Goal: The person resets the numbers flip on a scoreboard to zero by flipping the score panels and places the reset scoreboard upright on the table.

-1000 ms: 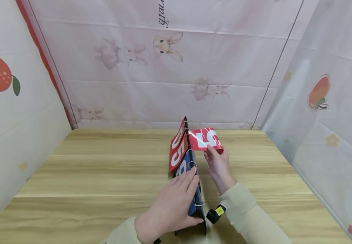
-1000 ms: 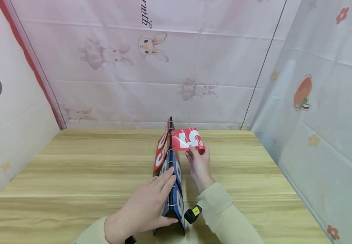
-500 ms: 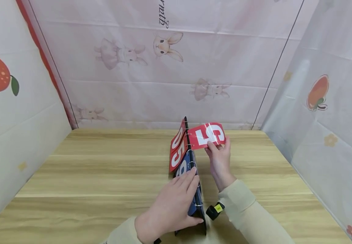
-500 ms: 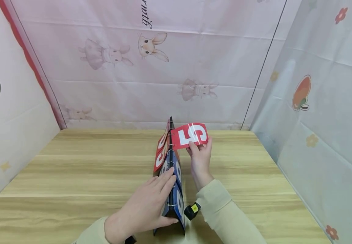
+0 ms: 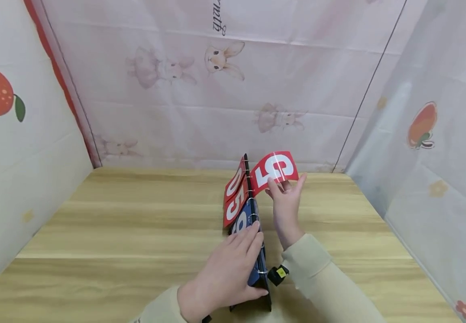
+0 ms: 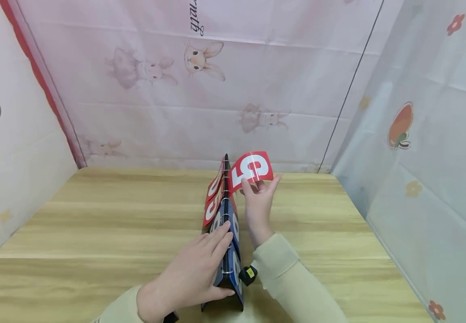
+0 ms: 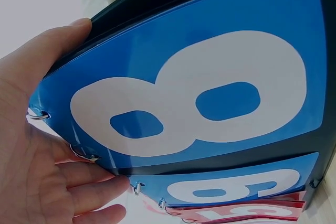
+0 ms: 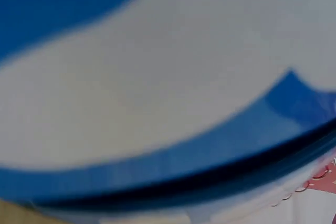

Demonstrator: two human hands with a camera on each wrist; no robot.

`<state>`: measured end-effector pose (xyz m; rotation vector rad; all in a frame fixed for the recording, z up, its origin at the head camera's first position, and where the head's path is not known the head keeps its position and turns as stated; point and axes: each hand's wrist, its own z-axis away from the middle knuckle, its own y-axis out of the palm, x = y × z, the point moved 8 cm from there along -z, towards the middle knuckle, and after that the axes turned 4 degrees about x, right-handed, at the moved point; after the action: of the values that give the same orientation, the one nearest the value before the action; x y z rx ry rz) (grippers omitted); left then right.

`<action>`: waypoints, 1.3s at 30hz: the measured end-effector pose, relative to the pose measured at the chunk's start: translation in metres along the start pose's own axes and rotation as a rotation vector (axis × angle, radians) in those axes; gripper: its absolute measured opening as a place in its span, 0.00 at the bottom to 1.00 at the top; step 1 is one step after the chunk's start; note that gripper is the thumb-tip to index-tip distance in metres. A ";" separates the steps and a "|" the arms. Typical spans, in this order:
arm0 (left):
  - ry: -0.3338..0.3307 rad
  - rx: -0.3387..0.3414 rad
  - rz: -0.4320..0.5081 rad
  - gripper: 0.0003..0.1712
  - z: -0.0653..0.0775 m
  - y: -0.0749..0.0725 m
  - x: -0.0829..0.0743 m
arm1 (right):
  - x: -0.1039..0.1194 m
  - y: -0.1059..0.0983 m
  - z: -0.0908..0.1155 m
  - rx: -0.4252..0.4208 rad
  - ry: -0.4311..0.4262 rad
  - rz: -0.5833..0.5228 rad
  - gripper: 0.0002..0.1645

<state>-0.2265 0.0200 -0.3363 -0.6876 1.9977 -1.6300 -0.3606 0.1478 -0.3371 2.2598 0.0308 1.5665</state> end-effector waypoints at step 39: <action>0.021 -0.045 -0.025 0.57 0.003 -0.004 -0.001 | -0.005 0.066 0.017 0.818 -0.219 0.912 0.25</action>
<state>-0.2235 0.0177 -0.3330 -0.7181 2.0542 -1.6170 -0.3604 0.0806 -0.3257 3.3830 -0.6042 1.9255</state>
